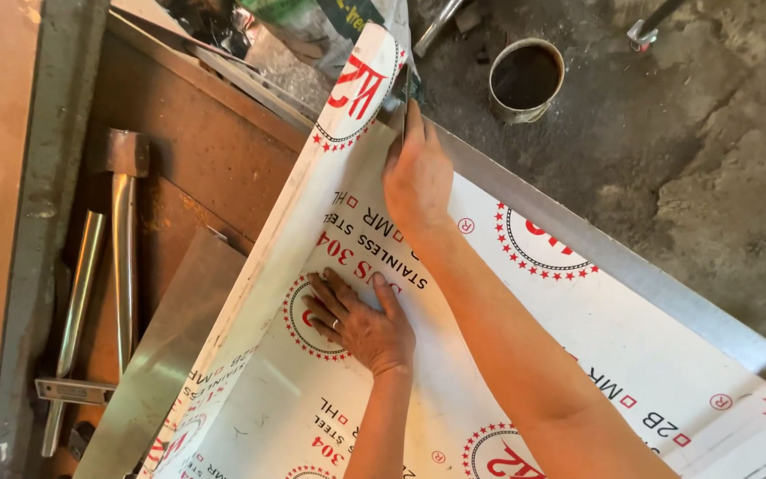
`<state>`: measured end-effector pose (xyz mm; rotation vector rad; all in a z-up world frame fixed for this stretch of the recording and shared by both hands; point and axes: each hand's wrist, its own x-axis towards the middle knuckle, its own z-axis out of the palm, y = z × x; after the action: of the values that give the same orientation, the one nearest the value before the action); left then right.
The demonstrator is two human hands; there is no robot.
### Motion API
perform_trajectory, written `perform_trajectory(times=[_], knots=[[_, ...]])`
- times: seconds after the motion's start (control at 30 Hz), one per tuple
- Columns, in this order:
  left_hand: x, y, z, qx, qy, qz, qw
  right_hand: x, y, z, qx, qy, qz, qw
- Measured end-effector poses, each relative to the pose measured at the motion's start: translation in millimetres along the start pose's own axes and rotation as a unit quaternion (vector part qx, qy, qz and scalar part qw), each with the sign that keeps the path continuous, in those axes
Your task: Smoothing and cleaning the edges of a stainless steel sheet using an angle grinder and manual tools.
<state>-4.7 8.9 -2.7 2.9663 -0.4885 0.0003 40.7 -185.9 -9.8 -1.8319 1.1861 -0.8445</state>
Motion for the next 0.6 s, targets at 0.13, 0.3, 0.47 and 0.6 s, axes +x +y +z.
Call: perform_trajectory(times=[0.13, 0.3, 0.47, 0.6], knots=[[9.9, 8.8, 2.3, -0.002, 0.005, -0.002, 1.000, 6.8, 4.2, 4.9, -0.012, -0.012, 0.014, 1.000], [8.5, 7.3, 0.5, -0.010, 0.001, -0.004, 1.000, 5.4, 5.0, 2.8, -0.005, 0.009, -0.023, 1.000], [2.9, 0.0, -0.6, 0.004, 0.005, -0.010, 1.000, 29.7, 25.6, -16.3, 0.022, 0.022, 0.002, 1.000], [12.5, 7.8, 3.0, -0.013, 0.016, -0.004, 1.000, 40.2, 14.9, -132.8, 0.204, -0.090, 0.125, 0.967]])
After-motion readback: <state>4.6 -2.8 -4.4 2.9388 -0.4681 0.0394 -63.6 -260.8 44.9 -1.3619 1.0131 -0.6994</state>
